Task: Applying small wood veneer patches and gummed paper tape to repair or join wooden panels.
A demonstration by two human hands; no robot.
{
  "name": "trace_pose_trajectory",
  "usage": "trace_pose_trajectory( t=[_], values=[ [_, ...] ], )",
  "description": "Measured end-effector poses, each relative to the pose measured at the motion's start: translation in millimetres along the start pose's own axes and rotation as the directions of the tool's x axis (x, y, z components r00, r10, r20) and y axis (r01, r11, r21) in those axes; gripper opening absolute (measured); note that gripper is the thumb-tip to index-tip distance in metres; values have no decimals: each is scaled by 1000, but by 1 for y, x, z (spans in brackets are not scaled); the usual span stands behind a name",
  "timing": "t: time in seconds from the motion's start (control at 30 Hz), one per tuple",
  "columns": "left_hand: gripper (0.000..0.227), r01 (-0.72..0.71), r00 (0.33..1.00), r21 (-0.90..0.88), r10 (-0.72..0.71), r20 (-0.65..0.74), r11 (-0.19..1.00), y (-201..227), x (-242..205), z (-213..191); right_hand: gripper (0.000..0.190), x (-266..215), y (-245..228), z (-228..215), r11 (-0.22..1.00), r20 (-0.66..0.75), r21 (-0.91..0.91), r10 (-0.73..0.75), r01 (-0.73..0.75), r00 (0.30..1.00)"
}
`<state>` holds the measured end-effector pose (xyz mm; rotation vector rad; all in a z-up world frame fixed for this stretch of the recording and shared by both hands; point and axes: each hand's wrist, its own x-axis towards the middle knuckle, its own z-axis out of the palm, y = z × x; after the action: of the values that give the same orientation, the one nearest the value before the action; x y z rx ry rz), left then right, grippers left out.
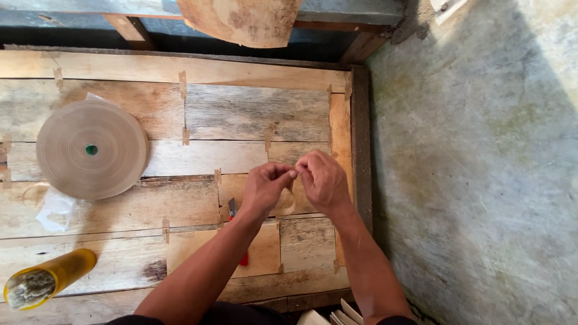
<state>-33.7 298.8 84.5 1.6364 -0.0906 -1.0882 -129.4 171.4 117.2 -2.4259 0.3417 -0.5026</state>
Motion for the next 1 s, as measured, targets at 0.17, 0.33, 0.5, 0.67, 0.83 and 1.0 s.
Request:
trace_pose_trajectory(
  t=[0.17,0.33,0.5,0.67,0.83,1.0],
  values=[
    [14,41,999,-337,-46,-7,941,-13,80,6,10,54,40,18,999,42,-17,48,-47,998],
    [23,-23,990,-449,-42,-134,893,0,142,9,13,116,96,55,992,161,-44,128,-122,979],
    [22,-76,940,-516,-111,-321,853,-13,215,16,9,155,130,95,968,163,126,195,-217,967],
    [17,-108,899,-513,-136,-416,851,-22,248,13,8,167,142,110,976,172,26,208,-215,963],
    [20,-49,880,-432,-166,-445,900,-3,241,5,7,177,145,116,983,147,-3,183,-184,972],
    [32,64,872,-386,-240,-427,920,3,249,0,7,191,137,120,946,148,-154,306,-284,940]
  ],
)
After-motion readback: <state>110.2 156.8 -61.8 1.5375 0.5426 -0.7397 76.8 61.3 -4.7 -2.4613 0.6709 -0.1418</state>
